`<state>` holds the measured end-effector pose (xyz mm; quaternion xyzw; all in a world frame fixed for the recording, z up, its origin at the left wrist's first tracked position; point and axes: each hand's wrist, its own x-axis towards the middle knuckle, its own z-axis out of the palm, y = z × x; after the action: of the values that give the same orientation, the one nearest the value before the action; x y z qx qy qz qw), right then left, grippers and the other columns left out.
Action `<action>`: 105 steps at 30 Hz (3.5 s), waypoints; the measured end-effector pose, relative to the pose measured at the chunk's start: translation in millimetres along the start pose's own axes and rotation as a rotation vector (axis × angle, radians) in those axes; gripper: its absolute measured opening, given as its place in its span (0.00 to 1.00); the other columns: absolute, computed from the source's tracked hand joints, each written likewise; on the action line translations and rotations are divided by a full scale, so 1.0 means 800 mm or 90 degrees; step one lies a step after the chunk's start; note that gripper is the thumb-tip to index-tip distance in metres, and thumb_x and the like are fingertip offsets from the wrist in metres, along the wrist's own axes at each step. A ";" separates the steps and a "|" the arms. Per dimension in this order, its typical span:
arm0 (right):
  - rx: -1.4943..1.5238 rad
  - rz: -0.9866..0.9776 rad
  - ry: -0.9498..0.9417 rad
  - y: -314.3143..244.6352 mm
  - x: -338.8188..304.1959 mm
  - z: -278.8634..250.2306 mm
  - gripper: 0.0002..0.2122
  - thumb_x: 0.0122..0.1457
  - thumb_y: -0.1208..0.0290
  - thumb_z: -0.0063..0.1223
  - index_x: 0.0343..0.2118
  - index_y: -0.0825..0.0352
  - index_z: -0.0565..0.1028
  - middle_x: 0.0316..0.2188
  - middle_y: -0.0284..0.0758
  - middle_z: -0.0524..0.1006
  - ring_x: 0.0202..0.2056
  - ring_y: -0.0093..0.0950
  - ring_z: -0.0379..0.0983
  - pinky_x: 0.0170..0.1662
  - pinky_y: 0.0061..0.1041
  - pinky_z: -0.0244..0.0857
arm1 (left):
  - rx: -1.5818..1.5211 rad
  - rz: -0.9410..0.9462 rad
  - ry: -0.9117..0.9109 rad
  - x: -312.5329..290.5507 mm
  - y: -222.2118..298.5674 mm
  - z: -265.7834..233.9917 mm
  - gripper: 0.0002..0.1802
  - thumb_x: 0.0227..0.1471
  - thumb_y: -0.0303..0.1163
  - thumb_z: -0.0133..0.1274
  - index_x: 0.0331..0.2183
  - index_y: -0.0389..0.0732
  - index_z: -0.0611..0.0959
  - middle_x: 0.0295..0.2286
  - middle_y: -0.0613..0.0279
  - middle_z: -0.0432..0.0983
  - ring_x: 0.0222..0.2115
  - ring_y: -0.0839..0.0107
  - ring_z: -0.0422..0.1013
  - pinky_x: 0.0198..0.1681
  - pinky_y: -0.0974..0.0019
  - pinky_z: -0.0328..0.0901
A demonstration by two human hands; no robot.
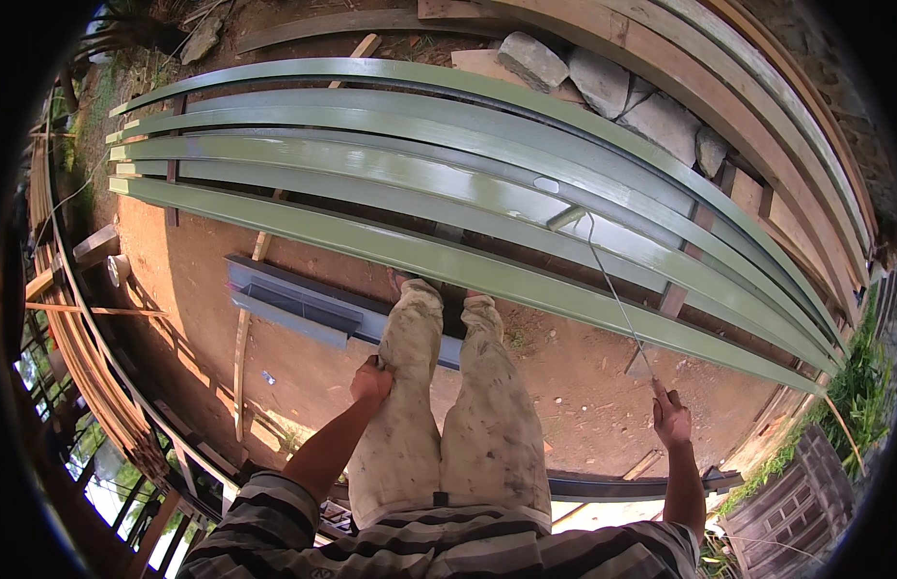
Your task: The person paints several long metal beams with a paint roller, moving along their length to cover the top surfaces.
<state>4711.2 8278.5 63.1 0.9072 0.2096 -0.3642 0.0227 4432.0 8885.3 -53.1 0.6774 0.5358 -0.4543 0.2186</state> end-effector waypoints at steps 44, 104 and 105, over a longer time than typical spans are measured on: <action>0.134 -0.376 0.071 -1.011 0.431 0.153 0.33 0.60 0.73 0.58 0.70 0.52 0.64 0.33 0.49 0.77 0.34 0.51 0.78 0.39 0.47 0.72 | -0.268 0.078 -0.158 0.168 -0.192 -0.080 0.35 0.53 0.52 0.54 0.58 0.43 0.73 0.58 0.45 0.69 0.56 0.44 0.69 0.55 0.43 0.69; 0.057 -0.516 0.142 -1.129 0.443 0.053 0.29 0.53 0.83 0.48 0.61 0.81 0.68 0.51 0.63 0.76 0.53 0.55 0.75 0.58 0.42 0.68 | -0.892 -0.193 0.180 0.056 -0.315 0.095 0.31 0.55 0.54 0.53 0.50 0.39 0.84 0.49 0.40 0.79 0.52 0.42 0.74 0.57 0.48 0.68; 0.053 -0.494 0.135 -1.105 0.428 0.026 0.29 0.52 0.83 0.48 0.61 0.81 0.69 0.51 0.63 0.76 0.53 0.55 0.75 0.58 0.42 0.68 | -0.906 -0.212 0.156 0.029 -0.317 0.092 0.31 0.55 0.54 0.53 0.48 0.38 0.85 0.49 0.39 0.79 0.51 0.42 0.75 0.57 0.48 0.68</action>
<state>4568.6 9204.1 -83.3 0.7935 0.5227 -0.2581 -0.1748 4170.0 8923.6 -60.3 0.3276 0.8168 0.0548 0.4716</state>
